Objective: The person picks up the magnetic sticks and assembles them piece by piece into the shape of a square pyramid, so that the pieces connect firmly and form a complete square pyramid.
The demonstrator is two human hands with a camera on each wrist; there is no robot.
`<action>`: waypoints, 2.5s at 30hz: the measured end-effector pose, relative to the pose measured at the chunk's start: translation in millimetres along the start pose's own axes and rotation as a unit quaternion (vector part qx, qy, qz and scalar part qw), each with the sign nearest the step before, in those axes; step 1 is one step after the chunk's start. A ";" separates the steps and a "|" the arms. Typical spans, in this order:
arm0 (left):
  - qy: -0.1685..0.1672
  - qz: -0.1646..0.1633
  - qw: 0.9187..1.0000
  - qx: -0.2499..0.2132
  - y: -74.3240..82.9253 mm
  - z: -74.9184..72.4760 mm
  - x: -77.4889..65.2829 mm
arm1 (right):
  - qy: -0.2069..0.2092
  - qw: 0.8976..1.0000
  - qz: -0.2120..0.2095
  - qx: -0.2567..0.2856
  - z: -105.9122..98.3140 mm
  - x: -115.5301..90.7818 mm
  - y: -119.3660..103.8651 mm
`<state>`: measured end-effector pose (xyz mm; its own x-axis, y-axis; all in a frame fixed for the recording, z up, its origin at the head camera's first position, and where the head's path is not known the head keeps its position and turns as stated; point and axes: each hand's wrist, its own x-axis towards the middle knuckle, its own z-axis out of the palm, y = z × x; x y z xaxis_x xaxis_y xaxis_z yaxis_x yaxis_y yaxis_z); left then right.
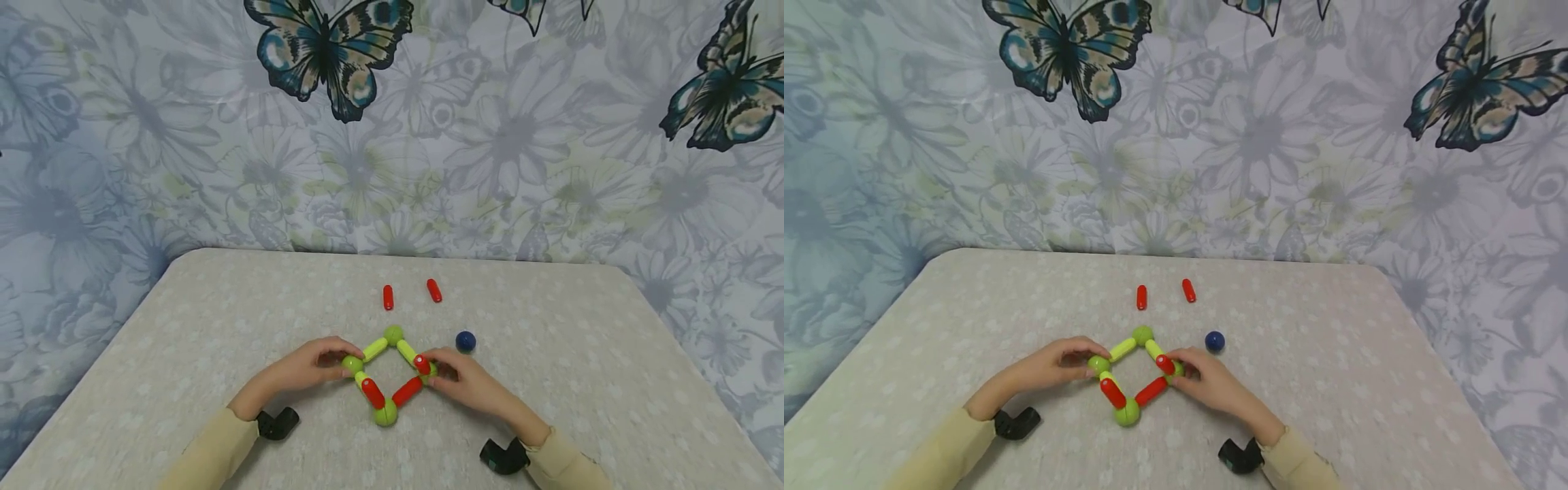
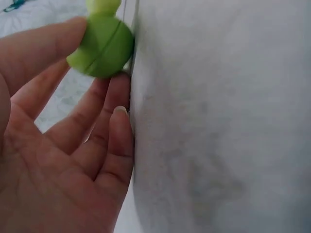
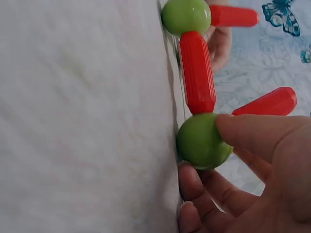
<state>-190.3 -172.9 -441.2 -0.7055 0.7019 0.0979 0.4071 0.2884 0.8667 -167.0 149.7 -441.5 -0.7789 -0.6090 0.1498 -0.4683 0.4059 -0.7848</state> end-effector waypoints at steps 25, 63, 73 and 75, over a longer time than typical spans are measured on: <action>0.086 -0.053 0.994 0.035 23.3 51.5 -11.4 | 0.070 0.992 0.086 0.055 -5.0 37.0 23.7; 0.132 -0.141 0.970 0.144 -21.5 -20.5 134.9 | 0.076 0.987 0.096 0.105 -3.2 38.9 31.4; 0.162 -0.126 0.973 0.106 -18.4 -25.0 105.6 | 0.075 0.987 0.104 0.095 -2.9 38.5 31.4; 0.165 -0.125 0.973 0.100 -16.6 -27.4 97.3 | 0.076 0.987 0.103 0.094 -2.9 38.3 31.3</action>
<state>-281.6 -127.3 -432.7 -0.9318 0.3549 0.0762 0.2793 0.5672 0.7748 -212.7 141.1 -458.6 -0.9097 -0.4118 0.0526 -0.2187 0.3678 -0.9038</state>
